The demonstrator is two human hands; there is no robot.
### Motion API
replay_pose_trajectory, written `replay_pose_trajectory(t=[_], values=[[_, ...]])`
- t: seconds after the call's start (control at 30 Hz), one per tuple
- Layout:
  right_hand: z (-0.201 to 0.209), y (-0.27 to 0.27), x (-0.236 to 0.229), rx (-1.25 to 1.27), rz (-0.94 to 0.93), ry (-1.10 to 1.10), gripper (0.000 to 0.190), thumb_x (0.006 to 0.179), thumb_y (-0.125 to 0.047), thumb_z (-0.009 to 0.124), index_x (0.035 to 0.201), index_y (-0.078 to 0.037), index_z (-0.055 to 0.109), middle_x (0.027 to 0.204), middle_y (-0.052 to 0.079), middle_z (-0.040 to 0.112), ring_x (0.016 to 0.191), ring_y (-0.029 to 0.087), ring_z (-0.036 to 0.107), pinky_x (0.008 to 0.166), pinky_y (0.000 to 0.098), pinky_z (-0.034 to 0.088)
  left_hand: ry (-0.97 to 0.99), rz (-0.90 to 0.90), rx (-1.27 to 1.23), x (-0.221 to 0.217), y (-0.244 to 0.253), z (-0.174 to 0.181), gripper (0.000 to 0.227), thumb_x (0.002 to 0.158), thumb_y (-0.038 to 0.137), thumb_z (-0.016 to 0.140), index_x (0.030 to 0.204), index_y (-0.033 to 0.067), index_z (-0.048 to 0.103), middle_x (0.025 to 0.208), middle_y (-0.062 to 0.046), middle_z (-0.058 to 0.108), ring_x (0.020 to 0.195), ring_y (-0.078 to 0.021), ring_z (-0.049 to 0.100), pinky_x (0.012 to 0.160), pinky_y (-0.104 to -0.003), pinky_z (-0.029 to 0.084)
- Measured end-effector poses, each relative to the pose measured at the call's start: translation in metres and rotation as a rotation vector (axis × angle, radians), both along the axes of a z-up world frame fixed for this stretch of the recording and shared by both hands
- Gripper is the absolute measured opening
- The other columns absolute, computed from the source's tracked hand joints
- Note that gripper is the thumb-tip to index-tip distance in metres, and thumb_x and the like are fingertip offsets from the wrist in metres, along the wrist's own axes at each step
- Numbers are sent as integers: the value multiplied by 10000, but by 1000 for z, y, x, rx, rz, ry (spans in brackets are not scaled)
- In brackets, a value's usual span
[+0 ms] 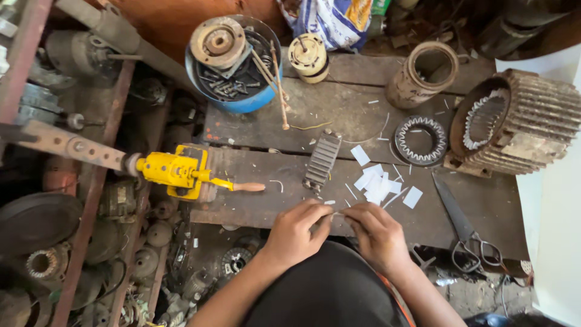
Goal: The person inserts small white rectangular pieces into the slots of a cylindrical metal motor stator held in a yellow bench vise. They repeatedly pick up pieces from the workbench and place them into the stator's grooves.
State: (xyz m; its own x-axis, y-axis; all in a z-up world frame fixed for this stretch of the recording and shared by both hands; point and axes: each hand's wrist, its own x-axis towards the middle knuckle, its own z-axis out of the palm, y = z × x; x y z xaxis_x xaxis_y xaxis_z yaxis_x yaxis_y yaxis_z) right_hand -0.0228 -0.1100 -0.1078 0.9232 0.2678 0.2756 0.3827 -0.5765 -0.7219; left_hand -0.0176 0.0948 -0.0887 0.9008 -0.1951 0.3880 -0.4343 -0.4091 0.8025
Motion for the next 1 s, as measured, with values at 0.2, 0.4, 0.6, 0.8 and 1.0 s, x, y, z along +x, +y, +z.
replay_pose_trajectory(t=[0.2, 0.4, 0.6, 0.8, 1.0], values=[[-6, -3, -2, -58, 85, 35, 353, 814, -43, 756, 1162, -50, 698, 1069, 120, 714, 942, 295, 714, 796, 374, 586, 333, 58, -122, -6, -14, -35, 154, 817, 17, 747, 962, 55, 710, 821, -93, 721, 701, -186, 737, 640, -305, 572], [-4, -10, -1, -115, 85, -50, 382, 806, -114, 795, 1174, -54, 711, 1118, 116, 721, 945, 283, 731, 791, 365, 598, 621, -13, -213, 9, -13, -45, 118, 872, 71, 769, 987, 53, 758, 759, -63, 762, 649, -131, 691, 590, -298, 560], [-42, -22, 21, -24, -161, 239, 227, 807, -142, 805, 1028, -89, 792, 948, 78, 791, 803, 163, 773, 726, 294, 613, 129, 173, 137, 32, -13, -18, 171, 907, 166, 764, 1050, 73, 774, 746, -108, 720, 596, -251, 698, 531, -358, 513], [-109, -5, 79, 98, -315, 372, 256, 829, -162, 790, 1073, -84, 788, 929, 121, 791, 794, 189, 769, 747, 311, 585, -163, 188, 265, 93, -30, -30, 203, 987, 158, 672, 1171, 71, 671, 1164, -94, 697, 1115, -319, 632, 954, -448, 484], [-133, 15, 98, 43, -370, 356, 300, 791, -170, 789, 1080, -88, 797, 926, 172, 778, 822, 247, 772, 790, 344, 583, -83, 121, 262, 117, -38, -55, 295, 1008, 150, 599, 1282, 45, 632, 1377, -130, 600, 1321, -375, 529, 1098, -472, 419]])
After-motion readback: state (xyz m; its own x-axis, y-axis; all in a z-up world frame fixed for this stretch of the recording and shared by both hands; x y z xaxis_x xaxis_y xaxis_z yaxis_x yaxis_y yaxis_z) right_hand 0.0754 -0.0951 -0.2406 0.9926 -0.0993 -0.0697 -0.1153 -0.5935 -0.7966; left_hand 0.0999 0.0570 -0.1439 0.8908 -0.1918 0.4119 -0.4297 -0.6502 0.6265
